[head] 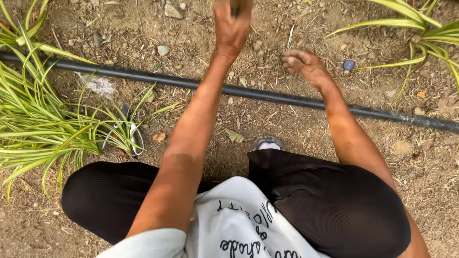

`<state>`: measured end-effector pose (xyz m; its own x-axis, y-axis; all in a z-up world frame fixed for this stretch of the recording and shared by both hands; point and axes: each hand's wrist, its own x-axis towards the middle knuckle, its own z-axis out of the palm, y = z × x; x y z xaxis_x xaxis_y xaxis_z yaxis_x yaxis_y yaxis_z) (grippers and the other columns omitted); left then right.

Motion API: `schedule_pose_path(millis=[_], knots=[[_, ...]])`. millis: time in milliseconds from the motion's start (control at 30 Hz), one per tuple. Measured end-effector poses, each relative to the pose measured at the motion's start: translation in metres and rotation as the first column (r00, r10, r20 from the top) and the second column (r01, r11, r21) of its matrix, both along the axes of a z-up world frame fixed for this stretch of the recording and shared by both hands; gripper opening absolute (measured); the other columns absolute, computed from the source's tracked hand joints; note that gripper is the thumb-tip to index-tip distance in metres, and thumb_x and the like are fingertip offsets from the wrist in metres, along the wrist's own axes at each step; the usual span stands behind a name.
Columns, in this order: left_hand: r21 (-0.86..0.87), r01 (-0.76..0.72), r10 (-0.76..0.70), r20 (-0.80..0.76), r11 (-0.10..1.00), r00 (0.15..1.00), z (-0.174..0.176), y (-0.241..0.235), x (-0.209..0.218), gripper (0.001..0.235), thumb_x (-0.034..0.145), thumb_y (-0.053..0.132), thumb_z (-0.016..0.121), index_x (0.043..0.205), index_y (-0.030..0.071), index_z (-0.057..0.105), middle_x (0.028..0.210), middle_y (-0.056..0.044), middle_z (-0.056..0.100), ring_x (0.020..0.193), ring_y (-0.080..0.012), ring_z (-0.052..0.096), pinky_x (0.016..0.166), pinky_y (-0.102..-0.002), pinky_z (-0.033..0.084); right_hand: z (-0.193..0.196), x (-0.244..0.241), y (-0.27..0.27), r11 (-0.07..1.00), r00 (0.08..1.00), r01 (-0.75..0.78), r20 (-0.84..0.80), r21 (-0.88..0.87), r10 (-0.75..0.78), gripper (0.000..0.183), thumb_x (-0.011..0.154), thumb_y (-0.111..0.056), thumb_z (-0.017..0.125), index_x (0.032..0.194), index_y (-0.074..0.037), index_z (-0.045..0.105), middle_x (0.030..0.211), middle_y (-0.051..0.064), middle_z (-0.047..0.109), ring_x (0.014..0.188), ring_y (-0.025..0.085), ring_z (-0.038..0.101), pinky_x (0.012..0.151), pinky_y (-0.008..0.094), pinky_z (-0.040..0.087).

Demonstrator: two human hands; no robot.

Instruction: The person uses a large blade to dig small holes in the soil and then places individual sprigs of grass into the ground by hand.

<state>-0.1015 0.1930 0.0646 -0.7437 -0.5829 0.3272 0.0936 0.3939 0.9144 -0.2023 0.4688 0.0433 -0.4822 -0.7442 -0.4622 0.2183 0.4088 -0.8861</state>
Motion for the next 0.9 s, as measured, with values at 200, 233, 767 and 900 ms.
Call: schedule_pose_path(millis=[200,233,767,900], knots=[[-0.281,-0.089,0.068,-0.084,0.956,0.994,-0.004,0.068,-0.008,0.026,0.087,0.014,0.067,0.111,0.006,0.073,0.101,-0.012,0.078,0.082,-0.0232,0.076,0.076,-0.035,0.063,-0.043,-0.011,0.036,0.976,0.981,0.143,0.155,-0.166,-0.117,0.033,0.1,-0.024,0.065,0.129,-0.008,0.064,0.125,0.012,0.069,0.111,0.022,0.071,0.1,0.033,0.06],[-0.395,-0.136,0.105,-0.098,0.909,0.99,0.002,0.07,-0.021,0.028,0.086,0.015,0.071,0.112,0.007,0.072,0.107,-0.014,0.077,0.09,-0.0275,0.078,0.083,-0.037,0.064,-0.052,-0.012,0.048,0.948,0.968,0.211,0.183,-0.24,-0.169,0.031,0.102,-0.022,0.064,0.128,-0.005,0.064,0.124,0.014,0.07,0.111,0.023,0.072,0.1,0.034,0.061],[-0.425,0.5,-0.364,0.362,0.755,0.858,-0.021,0.186,-0.038,0.043,0.084,0.01,0.065,0.124,0.023,0.071,0.086,-0.005,0.072,0.078,-0.0195,0.071,0.077,-0.042,0.061,-0.048,-0.008,0.019,0.803,0.791,0.577,0.347,-0.149,-0.504,0.019,0.102,-0.008,0.063,0.12,-0.003,0.066,0.107,0.012,0.071,0.093,0.021,0.075,0.083,0.029,0.069],[0.095,0.397,-0.408,0.231,0.913,0.883,0.053,0.085,-0.015,0.005,0.102,0.018,0.067,0.106,0.015,0.07,0.083,-0.002,0.076,0.07,-0.0166,0.076,0.067,-0.033,0.066,-0.011,0.02,0.011,0.849,0.823,0.517,0.334,-0.108,-0.459,0.018,0.102,-0.011,0.065,0.119,-0.005,0.067,0.107,0.011,0.071,0.092,0.019,0.075,0.082,0.027,0.068]])
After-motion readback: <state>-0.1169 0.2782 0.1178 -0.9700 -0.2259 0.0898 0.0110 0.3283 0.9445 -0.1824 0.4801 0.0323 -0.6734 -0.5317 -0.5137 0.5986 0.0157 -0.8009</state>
